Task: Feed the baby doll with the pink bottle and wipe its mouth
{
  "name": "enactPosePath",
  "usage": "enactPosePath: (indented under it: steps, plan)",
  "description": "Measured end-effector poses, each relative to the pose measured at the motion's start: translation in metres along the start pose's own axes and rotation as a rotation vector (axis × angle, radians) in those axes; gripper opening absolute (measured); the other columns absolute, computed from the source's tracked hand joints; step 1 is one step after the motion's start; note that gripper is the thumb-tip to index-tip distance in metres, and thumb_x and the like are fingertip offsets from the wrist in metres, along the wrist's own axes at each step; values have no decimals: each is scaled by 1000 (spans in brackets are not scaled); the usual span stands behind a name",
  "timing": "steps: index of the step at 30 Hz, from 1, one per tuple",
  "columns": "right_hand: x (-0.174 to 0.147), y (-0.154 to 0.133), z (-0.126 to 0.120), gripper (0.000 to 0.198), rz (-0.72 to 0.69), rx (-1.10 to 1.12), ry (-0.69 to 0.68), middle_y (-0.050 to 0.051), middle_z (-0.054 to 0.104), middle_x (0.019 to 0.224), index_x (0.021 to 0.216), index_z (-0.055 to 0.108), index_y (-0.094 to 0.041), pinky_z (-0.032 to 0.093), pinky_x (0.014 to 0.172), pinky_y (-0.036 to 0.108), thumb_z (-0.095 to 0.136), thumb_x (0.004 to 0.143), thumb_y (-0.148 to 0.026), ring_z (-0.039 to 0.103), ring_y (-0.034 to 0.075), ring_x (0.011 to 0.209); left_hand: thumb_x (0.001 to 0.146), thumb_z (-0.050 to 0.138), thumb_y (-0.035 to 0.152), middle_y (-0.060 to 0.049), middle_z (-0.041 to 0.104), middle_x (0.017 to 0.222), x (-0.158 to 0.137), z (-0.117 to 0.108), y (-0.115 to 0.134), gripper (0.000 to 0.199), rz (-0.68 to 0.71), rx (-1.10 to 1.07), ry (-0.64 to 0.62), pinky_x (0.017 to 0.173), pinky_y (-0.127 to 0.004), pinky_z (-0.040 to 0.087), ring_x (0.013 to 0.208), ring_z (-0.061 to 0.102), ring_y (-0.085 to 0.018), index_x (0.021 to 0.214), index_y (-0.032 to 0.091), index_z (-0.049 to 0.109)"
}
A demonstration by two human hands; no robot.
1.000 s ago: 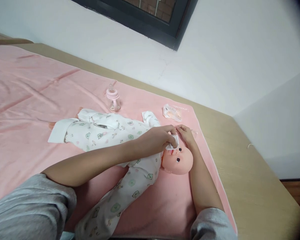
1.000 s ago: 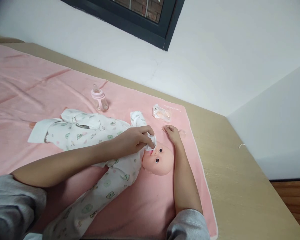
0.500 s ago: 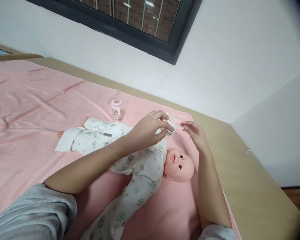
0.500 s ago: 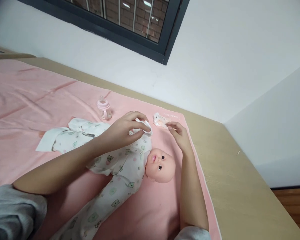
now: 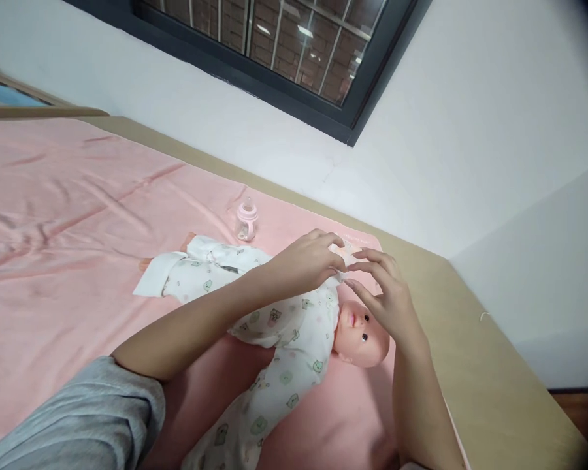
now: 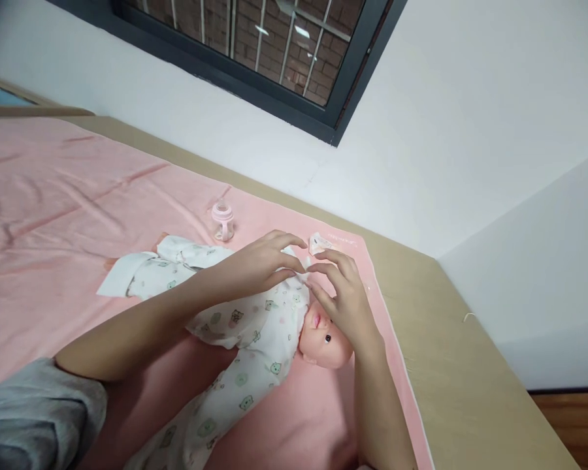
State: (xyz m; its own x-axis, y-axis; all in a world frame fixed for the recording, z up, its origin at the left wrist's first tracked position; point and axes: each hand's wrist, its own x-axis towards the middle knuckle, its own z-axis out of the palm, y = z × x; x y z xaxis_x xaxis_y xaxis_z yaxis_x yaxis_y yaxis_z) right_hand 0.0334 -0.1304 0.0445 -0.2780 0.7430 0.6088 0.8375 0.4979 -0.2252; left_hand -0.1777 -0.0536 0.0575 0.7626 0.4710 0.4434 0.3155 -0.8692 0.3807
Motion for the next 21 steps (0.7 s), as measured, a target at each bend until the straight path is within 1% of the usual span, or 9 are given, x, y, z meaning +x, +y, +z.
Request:
enactPosePath:
  steps: [3, 5, 7, 9, 12, 15, 18, 19, 21]
  plan:
    - [0, 3, 1, 15, 43, 23, -27, 5, 57, 134, 104, 64, -30, 48, 102, 47, 64, 89, -35, 52, 27, 127, 96, 52, 19, -7, 55, 138, 0, 0, -5, 25, 27, 31, -15, 107, -42, 39, 130, 44, -28, 104, 21, 75]
    - [0, 2, 1, 9, 66, 70, -61, 5, 62, 129, 96, 64, -29, 50, 99, 45, 64, 89, -35, 57, 25, 122, 96, 52, 19, -7, 57, 136, 0, -1, -7, 25, 34, 36, -26, 106, -42, 39, 127, 47, -28, 103, 22, 75]
    - [1, 0, 0, 8, 117, 142, -88, 4, 68, 117, 92, 65, -28, 53, 94, 42, 64, 89, -35, 63, 24, 112, 95, 51, 18, -6, 60, 131, 1, -3, -9, 26, 42, 46, -23, 104, -43, 40, 122, 51, -28, 103, 23, 75]
    - [3, -2, -1, 10, 208, 224, -106, 3, 72, 103, 90, 67, -28, 55, 89, 39, 67, 87, -37, 67, 22, 101, 95, 50, 17, -6, 63, 128, 1, -8, -9, 28, 37, 67, -22, 101, -43, 41, 118, 54, -28, 104, 24, 75]
    - [9, 2, 1, 18, 341, 348, -116, 3, 71, 86, 83, 68, -25, 56, 82, 36, 73, 81, -42, 68, 20, 85, 95, 49, 17, -6, 64, 126, 2, -18, -12, 28, -19, 90, -28, 100, -42, 41, 117, 56, -28, 103, 23, 75]
    - [15, 13, 6, 26, 421, 488, -147, 3, 69, 82, 83, 66, -23, 56, 78, 34, 77, 76, -45, 66, 18, 79, 93, 50, 16, -6, 68, 118, 2, -30, -20, 26, -97, 71, -13, 98, -41, 42, 111, 60, -25, 101, 20, 75]
    - [19, 29, 10, 34, 505, 604, -126, 1, 65, 77, 85, 60, -22, 54, 71, 30, 80, 71, -46, 63, 15, 74, 93, 49, 15, -7, 71, 110, -2, -45, -22, 26, -165, 70, 60, 94, -39, 44, 105, 62, -24, 99, 17, 74]
    - [19, 35, 11, 35, 530, 613, -114, 0, 63, 75, 82, 57, -22, 52, 68, 28, 80, 70, -46, 61, 14, 71, 94, 48, 17, -7, 71, 109, -6, -51, -19, 26, -150, 83, 85, 93, -39, 45, 104, 63, -24, 98, 17, 74]
    - [19, 47, 11, 37, 559, 569, -126, -1, 60, 71, 72, 51, -22, 48, 61, 26, 79, 70, -45, 56, 13, 66, 95, 47, 18, -5, 71, 109, -19, -65, -5, 26, -26, 96, 106, 92, -38, 45, 103, 63, -22, 98, 19, 73]
